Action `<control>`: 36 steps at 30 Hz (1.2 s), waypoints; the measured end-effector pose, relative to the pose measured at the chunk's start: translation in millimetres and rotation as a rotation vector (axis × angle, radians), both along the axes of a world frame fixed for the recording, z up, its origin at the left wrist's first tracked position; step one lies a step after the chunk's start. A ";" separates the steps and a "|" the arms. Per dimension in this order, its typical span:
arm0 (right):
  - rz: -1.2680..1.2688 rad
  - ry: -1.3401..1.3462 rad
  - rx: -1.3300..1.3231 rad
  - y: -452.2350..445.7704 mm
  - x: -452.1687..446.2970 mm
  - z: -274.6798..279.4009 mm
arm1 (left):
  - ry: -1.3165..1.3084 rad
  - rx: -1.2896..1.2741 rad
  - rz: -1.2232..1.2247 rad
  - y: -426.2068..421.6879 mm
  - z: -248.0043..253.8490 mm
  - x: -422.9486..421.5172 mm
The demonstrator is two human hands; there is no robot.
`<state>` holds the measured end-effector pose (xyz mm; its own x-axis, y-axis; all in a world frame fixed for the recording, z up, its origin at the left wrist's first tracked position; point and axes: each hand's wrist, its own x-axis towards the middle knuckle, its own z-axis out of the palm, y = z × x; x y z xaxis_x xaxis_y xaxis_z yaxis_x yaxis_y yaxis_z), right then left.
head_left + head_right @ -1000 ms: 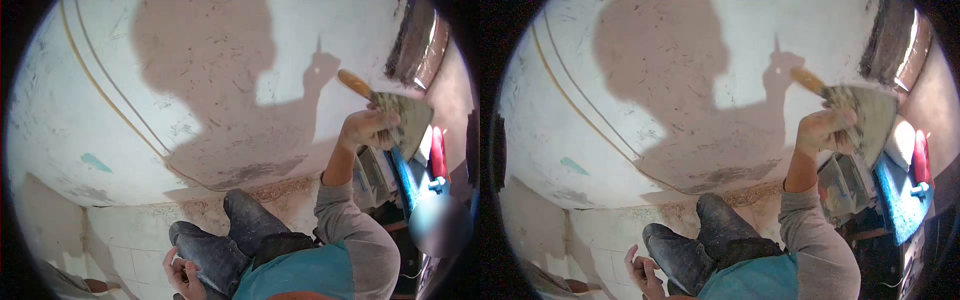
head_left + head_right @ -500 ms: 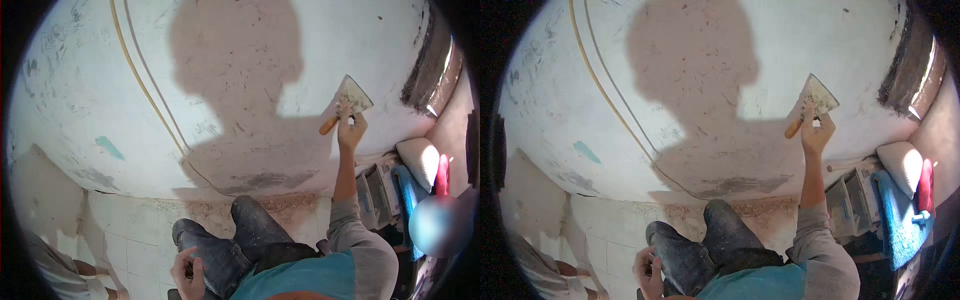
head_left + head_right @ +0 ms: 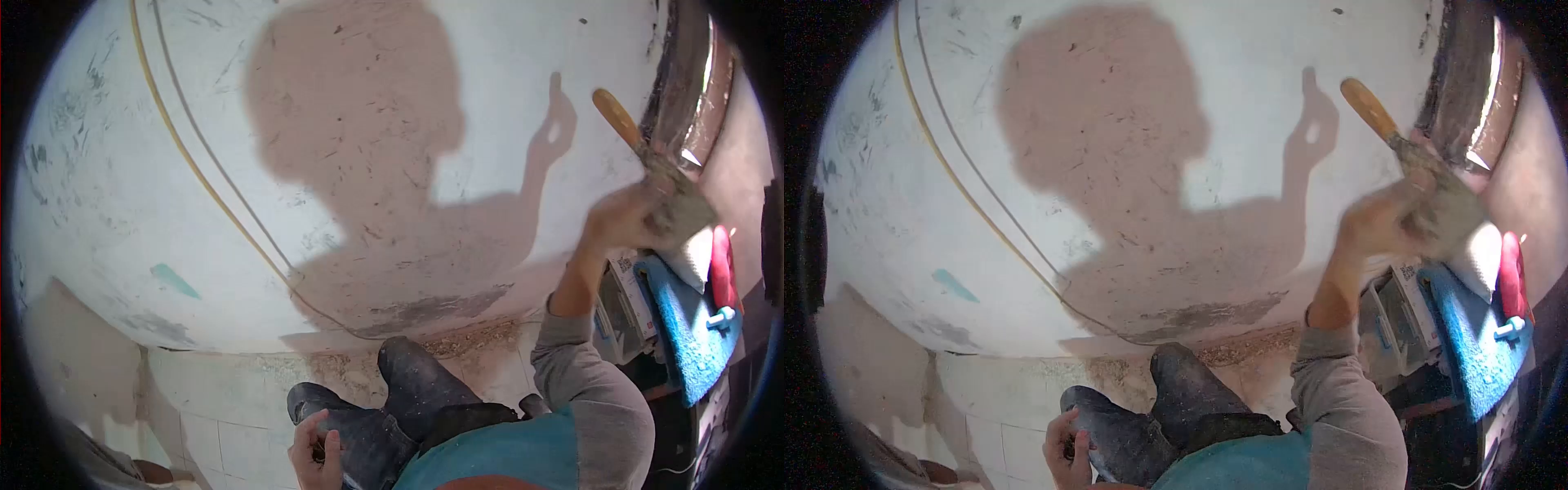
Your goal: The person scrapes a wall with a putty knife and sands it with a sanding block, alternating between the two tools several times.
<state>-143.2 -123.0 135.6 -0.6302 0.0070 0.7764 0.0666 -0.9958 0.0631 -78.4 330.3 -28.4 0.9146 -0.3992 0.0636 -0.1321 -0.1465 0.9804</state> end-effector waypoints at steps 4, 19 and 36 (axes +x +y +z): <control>-0.313 0.275 0.178 -5.7 29.4 -38.0 | -0.052 0.016 -0.031 4.3 1.4 -1.1; -0.069 -0.114 0.351 -7.6 -26.4 -35.4 | 0.034 0.080 -0.068 19.0 -5.2 -12.0; 0.489 0.127 0.399 -126.7 -6.3 -119.7 | -0.019 0.064 -0.139 13.0 -2.9 -12.7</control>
<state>-149.6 -249.6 15.9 -0.3902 -0.5628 0.7287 0.5014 -0.7937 -0.3445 -91.1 343.4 -31.3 0.8493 -0.5255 0.0502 -0.1734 -0.1877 0.9668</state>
